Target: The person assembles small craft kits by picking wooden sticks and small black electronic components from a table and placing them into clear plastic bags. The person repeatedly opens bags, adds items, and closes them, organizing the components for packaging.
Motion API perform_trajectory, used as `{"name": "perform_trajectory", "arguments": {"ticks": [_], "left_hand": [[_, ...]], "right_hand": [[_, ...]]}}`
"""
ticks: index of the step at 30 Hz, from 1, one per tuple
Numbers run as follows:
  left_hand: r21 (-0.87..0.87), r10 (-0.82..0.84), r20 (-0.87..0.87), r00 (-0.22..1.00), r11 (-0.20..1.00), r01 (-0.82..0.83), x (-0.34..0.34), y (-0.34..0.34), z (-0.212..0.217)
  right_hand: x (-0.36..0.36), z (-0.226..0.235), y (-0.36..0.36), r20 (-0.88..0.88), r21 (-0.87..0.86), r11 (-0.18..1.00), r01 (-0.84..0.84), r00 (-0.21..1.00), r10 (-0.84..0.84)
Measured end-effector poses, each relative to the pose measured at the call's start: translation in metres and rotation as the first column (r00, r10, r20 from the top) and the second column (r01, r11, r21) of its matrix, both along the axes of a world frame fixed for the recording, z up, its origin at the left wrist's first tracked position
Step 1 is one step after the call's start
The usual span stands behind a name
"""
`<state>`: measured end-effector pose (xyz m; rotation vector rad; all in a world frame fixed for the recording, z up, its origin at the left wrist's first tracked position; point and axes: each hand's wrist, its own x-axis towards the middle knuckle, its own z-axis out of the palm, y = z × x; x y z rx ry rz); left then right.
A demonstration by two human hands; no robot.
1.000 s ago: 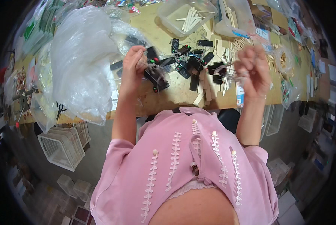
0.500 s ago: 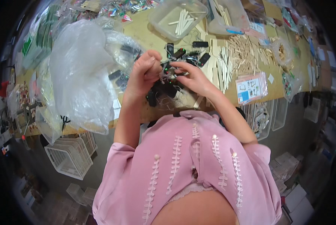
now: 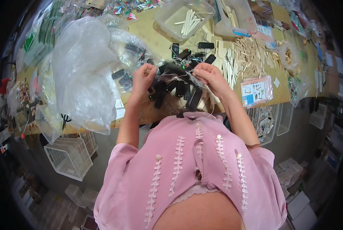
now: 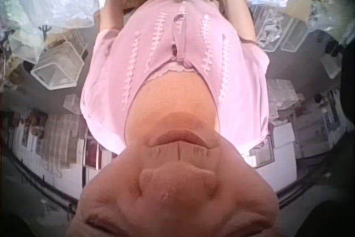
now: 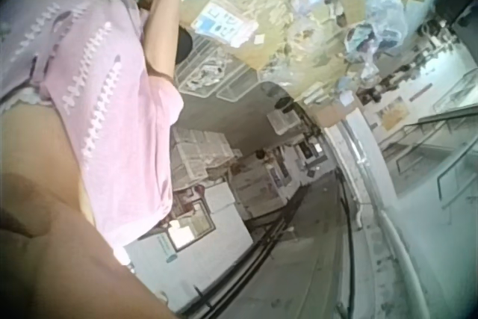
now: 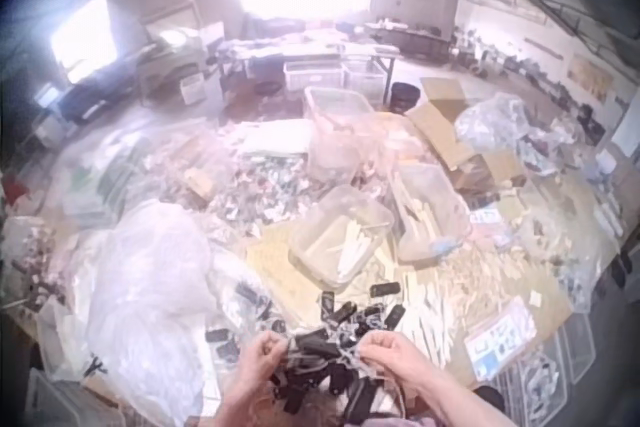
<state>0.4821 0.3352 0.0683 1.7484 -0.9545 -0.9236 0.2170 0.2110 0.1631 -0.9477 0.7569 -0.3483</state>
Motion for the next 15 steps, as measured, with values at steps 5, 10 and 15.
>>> {"name": "perform_trajectory", "arguments": {"ticks": [5,10,15], "left_hand": [[-0.125,0.116,-0.137,0.984,0.983,-0.134,-0.017,-0.005,0.010],[-0.150,0.251,-0.208,0.945,0.947,-0.285,-0.003,-0.013,0.009],[-0.109,0.425,-0.383,0.820,0.861,-0.497,0.026,-0.008,-0.014]], "right_hand": [[-0.010,0.005,-0.004,0.049,0.015,0.996,0.083,0.995,-0.084],[-0.021,-0.005,-0.011,-0.053,-0.279,0.942,0.188,0.976,-0.211],[-0.037,0.009,-0.020,-0.135,-0.293,0.920,0.259,0.942,-0.308]]}}
